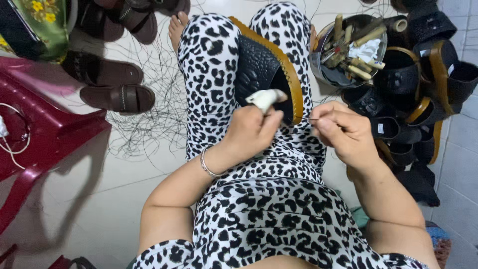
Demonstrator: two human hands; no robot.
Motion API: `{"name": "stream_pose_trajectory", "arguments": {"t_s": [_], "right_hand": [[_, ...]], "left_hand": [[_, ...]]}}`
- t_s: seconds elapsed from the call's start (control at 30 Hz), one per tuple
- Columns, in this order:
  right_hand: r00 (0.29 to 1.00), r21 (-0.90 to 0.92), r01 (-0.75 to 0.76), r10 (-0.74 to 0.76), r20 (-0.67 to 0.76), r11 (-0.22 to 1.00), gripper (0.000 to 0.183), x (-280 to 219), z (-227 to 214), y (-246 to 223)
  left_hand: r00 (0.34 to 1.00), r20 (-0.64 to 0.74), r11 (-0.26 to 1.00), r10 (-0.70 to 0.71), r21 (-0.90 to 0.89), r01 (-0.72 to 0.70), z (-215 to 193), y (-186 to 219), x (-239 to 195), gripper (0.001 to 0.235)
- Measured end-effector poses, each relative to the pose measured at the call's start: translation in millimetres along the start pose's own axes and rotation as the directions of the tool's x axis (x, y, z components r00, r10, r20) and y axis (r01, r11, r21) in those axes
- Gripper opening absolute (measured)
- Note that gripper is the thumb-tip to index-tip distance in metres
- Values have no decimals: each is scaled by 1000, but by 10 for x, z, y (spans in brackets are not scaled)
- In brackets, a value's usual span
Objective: The person sits on the floor and sews the sole of a black sandal using a needle and thread. They repeatedly push the needle through the sole and pull the thread to secure the stitching.
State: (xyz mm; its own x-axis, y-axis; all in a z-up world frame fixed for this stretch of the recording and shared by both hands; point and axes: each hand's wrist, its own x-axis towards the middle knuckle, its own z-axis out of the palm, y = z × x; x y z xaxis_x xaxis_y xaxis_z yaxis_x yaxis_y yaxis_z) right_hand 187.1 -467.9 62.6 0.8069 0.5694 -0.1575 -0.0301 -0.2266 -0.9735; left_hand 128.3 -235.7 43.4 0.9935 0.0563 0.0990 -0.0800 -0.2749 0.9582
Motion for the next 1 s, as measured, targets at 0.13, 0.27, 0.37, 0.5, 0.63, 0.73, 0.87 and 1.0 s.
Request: {"name": "stream_pose_trajectory", "arguments": {"t_s": [0.13, 0.27, 0.37, 0.5, 0.63, 0.73, 0.87, 1.0], "right_hand": [[996, 277, 56, -34, -85, 959, 36, -190, -133, -84], [991, -192, -6, -19, -132, 981, 21, -131, -77, -263], [984, -182, 136, -155, -91, 974, 8, 11, 91, -112], [985, 218, 76, -39, -170, 973, 22, 42, 266, 117], [993, 380, 22, 24, -117, 925, 40, -62, 236, 332], [1000, 221, -4, -3, 31, 975, 37, -102, 160, 29], [990, 427, -56, -5, 141, 902, 28, -84, 160, -39], [994, 221, 5, -29, 108, 975, 20, -3, 309, -149]], "left_hand": [[987, -137, 976, -81, -210, 51, 15, -206, -98, 21], [997, 73, 990, -34, -132, 43, -70, -45, -19, 26], [995, 54, 984, 81, 156, -88, -32, 1, -52, 52], [987, 61, 985, -148, -83, 153, 24, -66, -121, 45], [984, -56, 939, -166, -314, 141, 93, -233, -141, 28], [986, -73, 899, -151, -425, 106, 98, -181, -86, 28], [984, -77, 824, -162, -559, 92, -143, -107, -72, 31], [979, -8, 671, -202, -729, 133, -232, 194, -130, 34]]}}
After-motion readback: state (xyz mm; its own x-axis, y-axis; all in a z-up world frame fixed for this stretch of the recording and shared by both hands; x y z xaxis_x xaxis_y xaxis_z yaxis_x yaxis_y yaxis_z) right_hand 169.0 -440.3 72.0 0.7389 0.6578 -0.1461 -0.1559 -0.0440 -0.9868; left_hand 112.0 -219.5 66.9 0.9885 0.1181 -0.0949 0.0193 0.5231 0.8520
